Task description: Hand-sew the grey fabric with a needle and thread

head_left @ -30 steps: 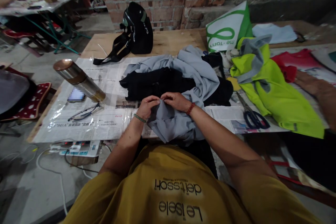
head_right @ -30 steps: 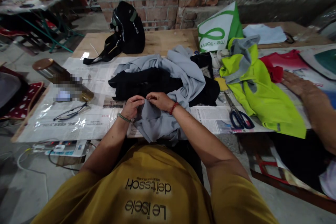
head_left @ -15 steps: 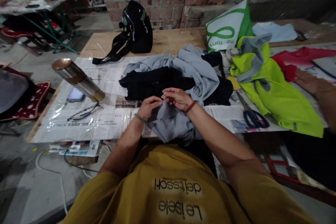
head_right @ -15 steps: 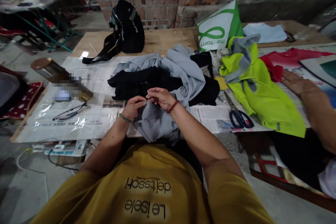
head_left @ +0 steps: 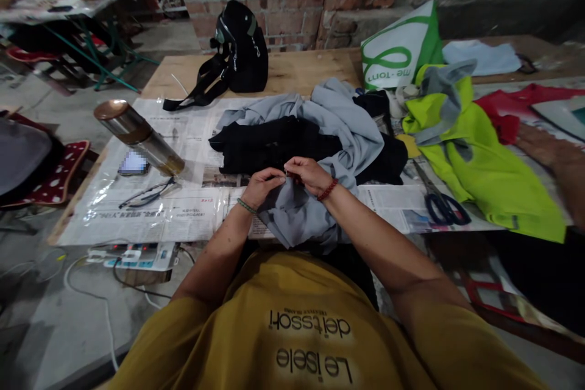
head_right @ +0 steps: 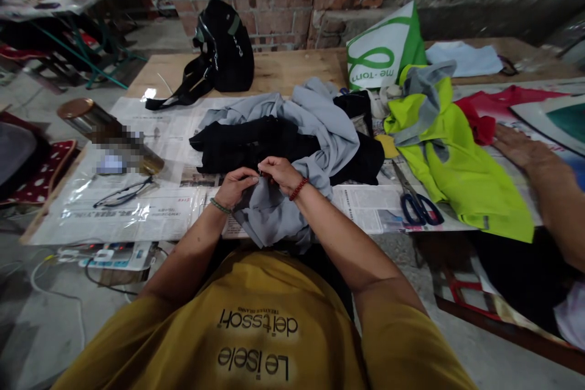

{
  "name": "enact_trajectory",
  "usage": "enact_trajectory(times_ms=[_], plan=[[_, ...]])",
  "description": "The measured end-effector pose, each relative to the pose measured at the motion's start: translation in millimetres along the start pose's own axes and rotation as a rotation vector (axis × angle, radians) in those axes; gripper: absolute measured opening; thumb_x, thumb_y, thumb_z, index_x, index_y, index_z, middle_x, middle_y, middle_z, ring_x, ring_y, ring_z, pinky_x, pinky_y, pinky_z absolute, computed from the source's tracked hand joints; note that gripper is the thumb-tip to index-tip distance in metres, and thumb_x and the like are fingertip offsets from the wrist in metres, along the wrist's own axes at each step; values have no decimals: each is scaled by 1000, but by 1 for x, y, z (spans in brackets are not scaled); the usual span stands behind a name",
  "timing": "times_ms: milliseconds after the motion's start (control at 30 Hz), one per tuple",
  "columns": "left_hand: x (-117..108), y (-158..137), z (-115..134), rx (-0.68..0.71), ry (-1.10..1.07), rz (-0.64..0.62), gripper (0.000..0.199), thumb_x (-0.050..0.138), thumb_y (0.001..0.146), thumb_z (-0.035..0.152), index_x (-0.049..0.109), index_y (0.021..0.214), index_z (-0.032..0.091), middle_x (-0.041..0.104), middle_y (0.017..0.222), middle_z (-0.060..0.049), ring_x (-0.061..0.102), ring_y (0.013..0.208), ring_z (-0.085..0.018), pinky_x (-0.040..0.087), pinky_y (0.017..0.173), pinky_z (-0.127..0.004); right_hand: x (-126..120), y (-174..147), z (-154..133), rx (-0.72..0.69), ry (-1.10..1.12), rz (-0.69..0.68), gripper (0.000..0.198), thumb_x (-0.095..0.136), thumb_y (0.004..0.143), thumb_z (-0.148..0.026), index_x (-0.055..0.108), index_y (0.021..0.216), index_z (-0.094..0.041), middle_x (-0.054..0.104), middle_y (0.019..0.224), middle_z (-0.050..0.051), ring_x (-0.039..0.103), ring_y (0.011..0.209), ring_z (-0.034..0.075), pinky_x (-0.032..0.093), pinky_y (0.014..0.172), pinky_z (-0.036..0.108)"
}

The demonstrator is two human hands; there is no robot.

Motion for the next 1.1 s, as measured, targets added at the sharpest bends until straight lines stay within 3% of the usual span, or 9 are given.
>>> enact_trajectory(times_ms=[200,300,400,567,667,833,1100], plan=[[-4,3,-2,17,-34,50,20,80,59,30,71,72,17,66,71,1,55,66,-11,43,68,-25,3,-3,1,-60,-157,-19,21,60,74,-37,59,68,-17,51,56,-4,43,51,8,35,50,21],[-3,4,-1,-33,-77,80,23,81,55,30,70,70,16,65,68,1,54,64,-11,43,65,-25,-5,-6,-12,-270,-423,109,17,53,80,-27,67,82,-17,62,77,1,54,67,11,44,66,26],[-3,4,2,-55,-105,121,23,81,53,29,70,69,17,64,65,2,53,62,-10,42,62,-24,-10,-18,-27,-536,-593,240,22,51,82,-20,69,94,-19,63,95,5,57,82,14,46,82,30],[-4,4,3,-61,-148,142,21,81,50,25,70,67,18,65,66,2,55,65,-11,43,66,-24,2,-34,-24,-776,-708,61,23,54,80,-16,67,98,-23,63,101,6,57,99,19,45,91,35],[-4,5,1,-84,-175,129,21,80,50,24,70,67,18,65,67,2,56,65,-10,43,67,-24,7,-34,-15,-800,-724,20,27,56,79,-16,67,102,-22,63,104,7,56,101,19,45,92,37],[-4,5,-1,-123,-226,124,26,79,50,22,69,73,17,64,68,2,56,65,-10,43,66,-24,10,-27,-7,-760,-778,92,18,52,88,-25,68,93,-22,67,96,6,59,94,18,46,88,35],[-7,6,-4,-141,-267,123,28,75,53,21,68,79,17,64,66,3,55,61,-9,41,63,-23,20,-32,-9,-789,-1124,65,25,46,93,-25,67,107,-21,69,104,7,59,97,22,38,82,36]])
Point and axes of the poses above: each hand's wrist, its own y-axis towards the middle knuckle, its own x-axis out of the palm, z = x × y, the point moved 4 cm from there along y, towards the middle knuckle
